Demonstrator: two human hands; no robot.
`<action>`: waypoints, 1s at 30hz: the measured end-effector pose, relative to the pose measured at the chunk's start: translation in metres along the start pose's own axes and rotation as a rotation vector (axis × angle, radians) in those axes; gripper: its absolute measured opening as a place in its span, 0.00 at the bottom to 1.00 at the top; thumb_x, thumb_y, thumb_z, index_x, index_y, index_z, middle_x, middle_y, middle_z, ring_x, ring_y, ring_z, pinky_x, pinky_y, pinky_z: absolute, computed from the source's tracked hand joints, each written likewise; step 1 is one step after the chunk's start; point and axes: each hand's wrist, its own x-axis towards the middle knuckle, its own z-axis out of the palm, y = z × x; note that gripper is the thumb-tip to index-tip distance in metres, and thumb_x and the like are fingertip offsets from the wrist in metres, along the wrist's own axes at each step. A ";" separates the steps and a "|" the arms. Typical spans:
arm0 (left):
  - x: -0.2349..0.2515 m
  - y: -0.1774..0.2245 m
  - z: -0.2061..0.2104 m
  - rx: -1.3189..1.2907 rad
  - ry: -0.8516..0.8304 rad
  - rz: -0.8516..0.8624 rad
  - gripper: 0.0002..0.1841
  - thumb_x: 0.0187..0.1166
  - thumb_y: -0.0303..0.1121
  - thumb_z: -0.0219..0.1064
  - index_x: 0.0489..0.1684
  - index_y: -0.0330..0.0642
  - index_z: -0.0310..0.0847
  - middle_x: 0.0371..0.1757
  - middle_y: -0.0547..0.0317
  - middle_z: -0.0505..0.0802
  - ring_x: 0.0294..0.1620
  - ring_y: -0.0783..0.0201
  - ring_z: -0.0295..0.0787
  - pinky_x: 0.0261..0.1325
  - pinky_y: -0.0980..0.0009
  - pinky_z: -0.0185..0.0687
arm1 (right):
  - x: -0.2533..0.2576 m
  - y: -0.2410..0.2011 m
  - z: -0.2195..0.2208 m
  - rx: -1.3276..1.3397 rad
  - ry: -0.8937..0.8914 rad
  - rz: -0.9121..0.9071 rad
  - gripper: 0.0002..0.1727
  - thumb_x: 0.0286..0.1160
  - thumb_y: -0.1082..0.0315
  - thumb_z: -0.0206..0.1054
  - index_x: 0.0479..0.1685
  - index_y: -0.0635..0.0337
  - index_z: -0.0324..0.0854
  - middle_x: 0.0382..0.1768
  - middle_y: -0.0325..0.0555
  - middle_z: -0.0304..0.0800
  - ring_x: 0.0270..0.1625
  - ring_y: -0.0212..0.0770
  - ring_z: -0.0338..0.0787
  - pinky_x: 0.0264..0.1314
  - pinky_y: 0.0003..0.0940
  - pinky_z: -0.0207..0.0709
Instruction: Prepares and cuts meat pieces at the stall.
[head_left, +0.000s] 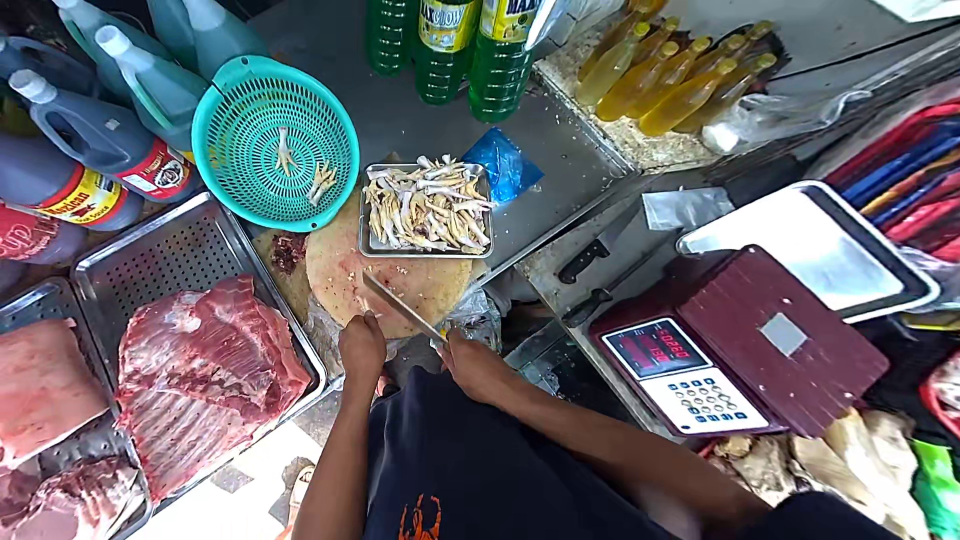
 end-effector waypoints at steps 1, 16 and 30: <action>-0.001 -0.008 0.007 -0.016 -0.040 0.003 0.30 0.95 0.48 0.42 0.41 0.35 0.87 0.42 0.43 0.94 0.50 0.45 0.94 0.56 0.43 0.86 | -0.004 -0.004 -0.006 0.023 0.015 -0.010 0.25 0.95 0.48 0.44 0.69 0.60 0.70 0.46 0.55 0.90 0.54 0.57 0.93 0.58 0.58 0.85; 0.059 0.044 -0.105 -0.125 0.195 0.109 0.30 0.87 0.56 0.60 0.48 0.31 0.90 0.46 0.36 0.95 0.53 0.38 0.93 0.63 0.35 0.83 | 0.000 0.040 -0.004 0.068 0.066 0.045 0.27 0.94 0.47 0.45 0.69 0.63 0.70 0.48 0.59 0.89 0.56 0.59 0.92 0.60 0.58 0.85; 0.132 0.151 -0.086 -0.036 0.011 0.605 0.14 0.77 0.37 0.73 0.53 0.38 0.88 0.46 0.40 0.93 0.47 0.42 0.92 0.54 0.37 0.86 | -0.013 0.046 0.022 0.026 -0.035 -0.061 0.28 0.93 0.46 0.47 0.70 0.62 0.73 0.51 0.65 0.91 0.58 0.67 0.92 0.59 0.67 0.83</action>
